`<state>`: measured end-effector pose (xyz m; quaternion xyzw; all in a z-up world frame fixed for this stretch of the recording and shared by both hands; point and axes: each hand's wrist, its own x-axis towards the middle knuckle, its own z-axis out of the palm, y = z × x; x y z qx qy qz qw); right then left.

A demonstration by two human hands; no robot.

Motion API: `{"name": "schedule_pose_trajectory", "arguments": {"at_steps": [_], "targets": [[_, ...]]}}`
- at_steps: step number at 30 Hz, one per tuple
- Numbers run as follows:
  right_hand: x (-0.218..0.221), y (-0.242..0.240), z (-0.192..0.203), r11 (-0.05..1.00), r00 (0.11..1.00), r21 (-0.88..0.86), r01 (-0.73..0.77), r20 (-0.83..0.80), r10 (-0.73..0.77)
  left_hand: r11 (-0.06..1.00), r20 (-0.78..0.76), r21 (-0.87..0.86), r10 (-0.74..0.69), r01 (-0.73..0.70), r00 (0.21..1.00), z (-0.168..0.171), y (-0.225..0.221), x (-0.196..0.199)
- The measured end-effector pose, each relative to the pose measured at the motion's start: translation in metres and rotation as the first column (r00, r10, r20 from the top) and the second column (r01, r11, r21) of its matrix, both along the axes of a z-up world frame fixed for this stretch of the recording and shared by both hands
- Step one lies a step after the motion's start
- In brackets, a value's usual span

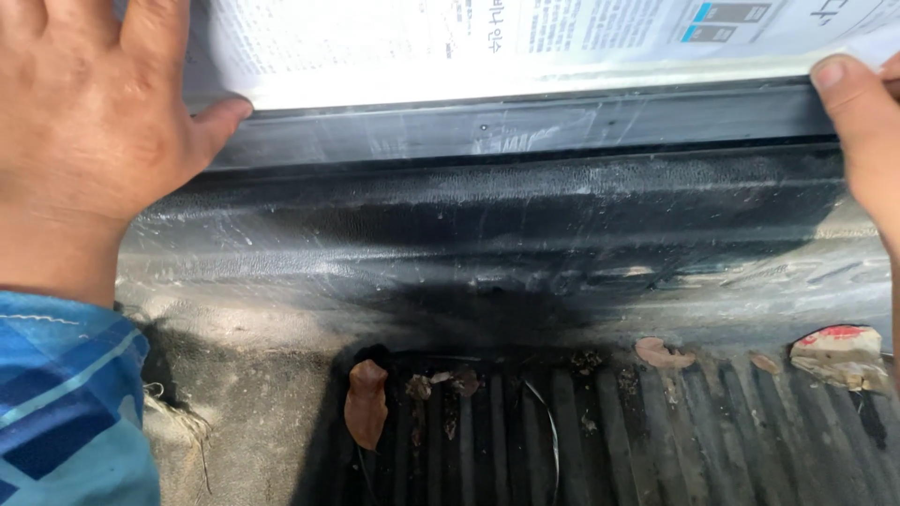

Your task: Masking the rear window of a pickup truck using newspaper and masking tape.

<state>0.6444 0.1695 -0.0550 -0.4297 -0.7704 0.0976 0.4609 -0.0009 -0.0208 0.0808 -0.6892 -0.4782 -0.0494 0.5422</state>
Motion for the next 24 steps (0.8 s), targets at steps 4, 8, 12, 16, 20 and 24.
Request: {"name": "schedule_pose_trajectory", "arguments": {"at_steps": [4, 8, 12, 16, 20, 24], "targets": [[0.008, 0.006, -0.012, 0.986, 0.994, 0.129, 0.109, -0.003, -0.110, 1.000, 0.007, -0.005, 0.015, -0.015, 1.000, 0.003, -0.001, 0.006], [0.006, 0.001, -0.009, 0.984, 0.991, 0.145, 0.102, 0.066, -0.113, 0.998, 0.034, -0.022, 0.052, -0.052, 0.998, 0.002, 0.002, 0.013], [-0.020, -0.019, 0.011, 0.975, 0.992, 0.202, 0.088, 0.070, -0.104, 0.996, 0.057, 0.088, -0.032, 0.027, 0.998, -0.011, 0.011, 0.028], [-0.063, -0.058, 0.054, 0.994, 0.976, 0.105, 0.009, -0.219, 0.014, 0.953, 0.289, -0.137, -0.223, 0.271, 0.931, -0.026, 0.011, 0.097], [-0.071, -0.072, 0.075, 0.996, 0.980, 0.083, -0.022, -0.194, 0.038, 0.855, 0.305, -0.221, -0.396, 0.469, 0.866, -0.038, 0.010, 0.145], [-0.068, -0.074, 0.083, 0.994, 0.983, 0.091, -0.060, -0.166, 0.074, 0.839, 0.337, -0.226, -0.409, 0.495, 0.848, -0.044, 0.013, 0.150]]}}
